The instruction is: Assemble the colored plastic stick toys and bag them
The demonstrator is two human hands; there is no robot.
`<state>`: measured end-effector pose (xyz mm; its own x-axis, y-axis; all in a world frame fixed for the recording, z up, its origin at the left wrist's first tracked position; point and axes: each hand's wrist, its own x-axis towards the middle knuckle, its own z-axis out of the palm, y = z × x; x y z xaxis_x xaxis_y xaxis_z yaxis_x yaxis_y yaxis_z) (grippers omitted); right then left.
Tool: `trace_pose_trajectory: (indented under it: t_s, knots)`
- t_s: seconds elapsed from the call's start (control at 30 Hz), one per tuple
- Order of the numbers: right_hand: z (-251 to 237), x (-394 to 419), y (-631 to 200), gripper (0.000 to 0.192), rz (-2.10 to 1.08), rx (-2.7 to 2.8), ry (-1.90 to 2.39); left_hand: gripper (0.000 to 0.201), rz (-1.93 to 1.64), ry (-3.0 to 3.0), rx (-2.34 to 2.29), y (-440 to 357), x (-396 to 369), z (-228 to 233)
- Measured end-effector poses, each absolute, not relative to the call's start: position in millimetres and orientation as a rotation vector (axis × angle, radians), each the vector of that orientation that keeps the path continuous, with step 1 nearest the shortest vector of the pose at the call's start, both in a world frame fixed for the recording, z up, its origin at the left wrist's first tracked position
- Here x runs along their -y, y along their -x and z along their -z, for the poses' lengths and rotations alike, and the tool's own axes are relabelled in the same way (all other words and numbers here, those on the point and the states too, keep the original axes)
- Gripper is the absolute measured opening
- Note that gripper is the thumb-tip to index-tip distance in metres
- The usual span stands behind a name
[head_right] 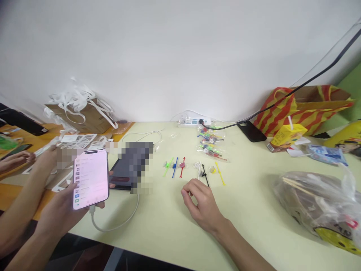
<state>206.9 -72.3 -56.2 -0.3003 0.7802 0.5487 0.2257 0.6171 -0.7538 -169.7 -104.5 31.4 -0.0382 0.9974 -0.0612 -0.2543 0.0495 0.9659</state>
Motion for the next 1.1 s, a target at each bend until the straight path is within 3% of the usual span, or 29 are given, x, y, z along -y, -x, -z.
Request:
trace_pose_trajectory:
  t_s: [0.63, 0.87, 1.1]
  knots:
    - [57.1, 72.2, -207.2, 0.016, -0.675, 1.834, 0.819, 0.085, -1.320, -0.919, -1.173, 166.6, 107.1, -30.1]
    - [56.8, 73.0, -207.3, 0.015, -0.712, 1.829, 0.817, 0.071, -1.295, -0.934, -1.046, 171.1, 106.8, -29.0]
    - [57.0, 73.2, -208.0, 0.016, -0.739, 1.825, 0.820, 0.074, -1.275, -0.921, -1.037, 169.0, 109.4, -30.5]
